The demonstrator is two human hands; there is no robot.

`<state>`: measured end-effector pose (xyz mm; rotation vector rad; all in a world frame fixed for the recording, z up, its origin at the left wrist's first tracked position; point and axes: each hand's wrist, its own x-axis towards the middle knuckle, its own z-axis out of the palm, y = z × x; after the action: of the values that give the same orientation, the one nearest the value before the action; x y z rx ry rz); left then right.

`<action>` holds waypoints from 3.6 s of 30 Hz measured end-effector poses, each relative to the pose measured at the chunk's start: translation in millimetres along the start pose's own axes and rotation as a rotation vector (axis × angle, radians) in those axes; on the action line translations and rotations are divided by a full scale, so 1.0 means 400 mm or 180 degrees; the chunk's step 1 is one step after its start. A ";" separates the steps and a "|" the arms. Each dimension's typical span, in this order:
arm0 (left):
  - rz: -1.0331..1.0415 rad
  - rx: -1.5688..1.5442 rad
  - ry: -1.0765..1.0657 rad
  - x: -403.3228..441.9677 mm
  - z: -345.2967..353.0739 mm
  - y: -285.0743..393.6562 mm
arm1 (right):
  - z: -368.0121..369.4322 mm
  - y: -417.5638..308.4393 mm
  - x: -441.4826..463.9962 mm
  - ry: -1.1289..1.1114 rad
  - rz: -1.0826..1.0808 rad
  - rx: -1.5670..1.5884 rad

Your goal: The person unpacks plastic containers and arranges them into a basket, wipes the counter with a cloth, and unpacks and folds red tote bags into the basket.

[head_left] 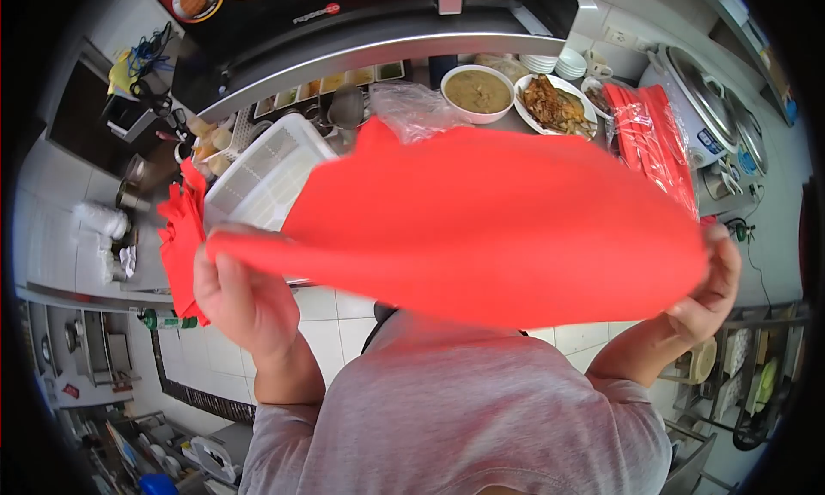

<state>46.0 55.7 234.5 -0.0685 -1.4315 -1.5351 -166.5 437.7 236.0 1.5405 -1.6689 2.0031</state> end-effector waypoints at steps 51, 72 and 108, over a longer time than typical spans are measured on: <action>-0.2746 0.4120 -0.2798 -0.016 -0.865 -0.406 | 0.997 0.689 0.212 -0.1741 0.2241 -0.2901; -0.1921 0.2333 -0.2498 -0.025 -0.316 -0.352 | 0.716 0.706 -0.199 -0.1658 0.1872 -0.1312; -0.3753 -0.1379 -0.1007 -0.116 0.208 -0.574 | -0.030 0.292 -0.174 0.2051 0.2789 0.1209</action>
<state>-129.2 103.5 64.8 0.3503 -1.3982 -2.8908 -214.5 435.6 108.2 0.0240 -1.8659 2.8924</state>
